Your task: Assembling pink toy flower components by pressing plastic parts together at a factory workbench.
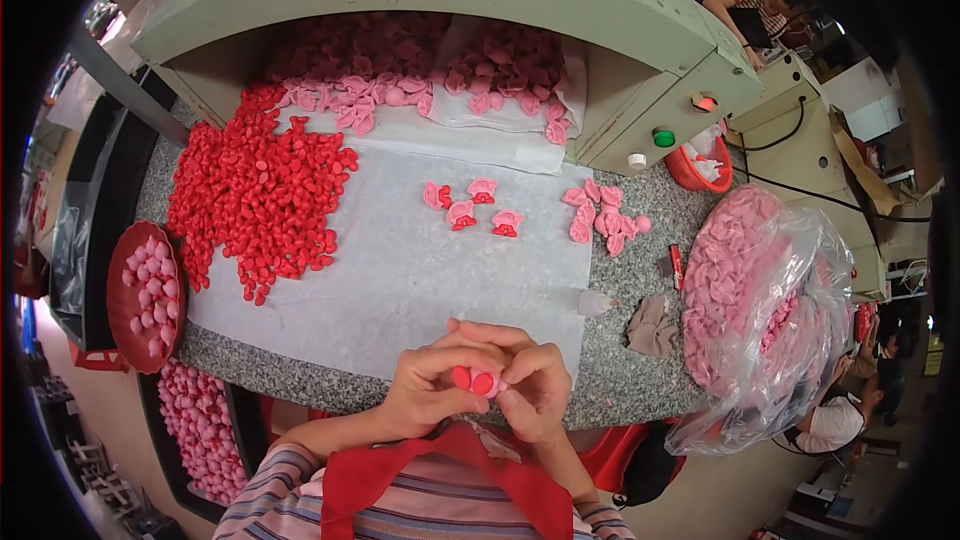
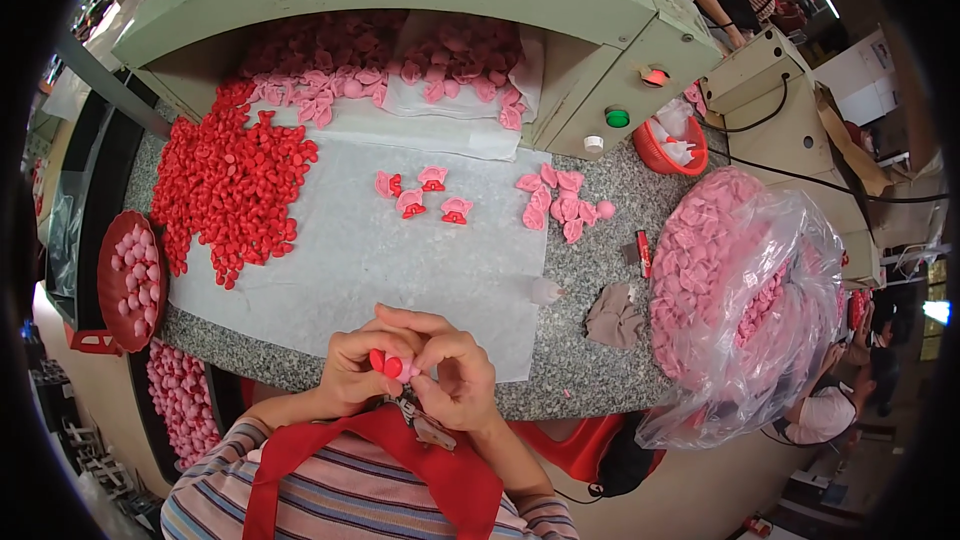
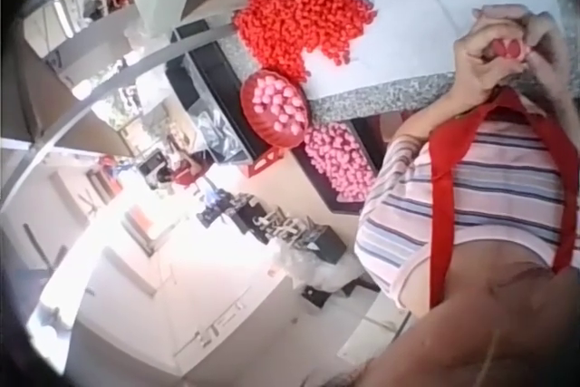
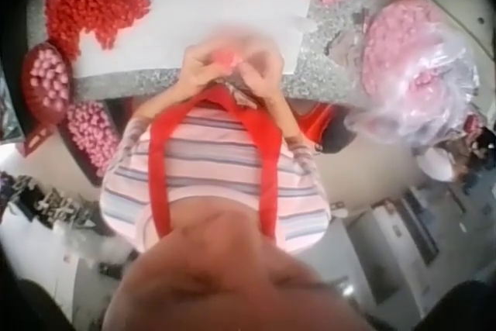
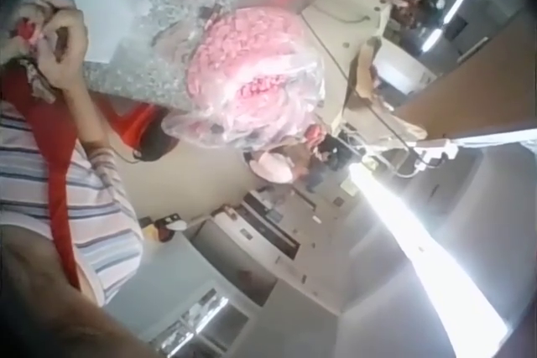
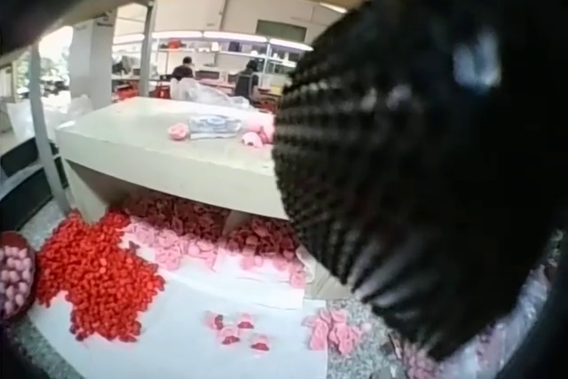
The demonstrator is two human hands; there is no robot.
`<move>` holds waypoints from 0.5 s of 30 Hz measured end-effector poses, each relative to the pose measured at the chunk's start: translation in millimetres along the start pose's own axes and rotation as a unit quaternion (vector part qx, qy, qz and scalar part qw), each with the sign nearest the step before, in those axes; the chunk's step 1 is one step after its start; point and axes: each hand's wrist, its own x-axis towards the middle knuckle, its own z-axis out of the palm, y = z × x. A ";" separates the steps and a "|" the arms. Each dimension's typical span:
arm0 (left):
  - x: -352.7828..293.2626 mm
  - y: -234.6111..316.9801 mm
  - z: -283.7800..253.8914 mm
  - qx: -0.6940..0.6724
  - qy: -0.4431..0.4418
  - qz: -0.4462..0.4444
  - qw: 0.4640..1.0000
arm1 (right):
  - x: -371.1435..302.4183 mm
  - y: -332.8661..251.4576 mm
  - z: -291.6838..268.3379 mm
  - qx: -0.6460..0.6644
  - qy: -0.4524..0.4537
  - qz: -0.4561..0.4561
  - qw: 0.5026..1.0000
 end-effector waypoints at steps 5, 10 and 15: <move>-2.3 1.1 0.0 0.017 0.010 -0.006 1.000 | -1.0 0.0 3.3 -0.020 0.018 0.004 1.000; -3.5 4.6 2.1 0.052 0.025 -0.013 0.998 | -4.4 -3.4 8.9 -0.037 0.042 0.015 0.998; -1.3 3.9 5.4 0.035 0.036 -0.014 0.999 | -3.3 -5.0 9.9 -0.056 0.039 0.005 0.998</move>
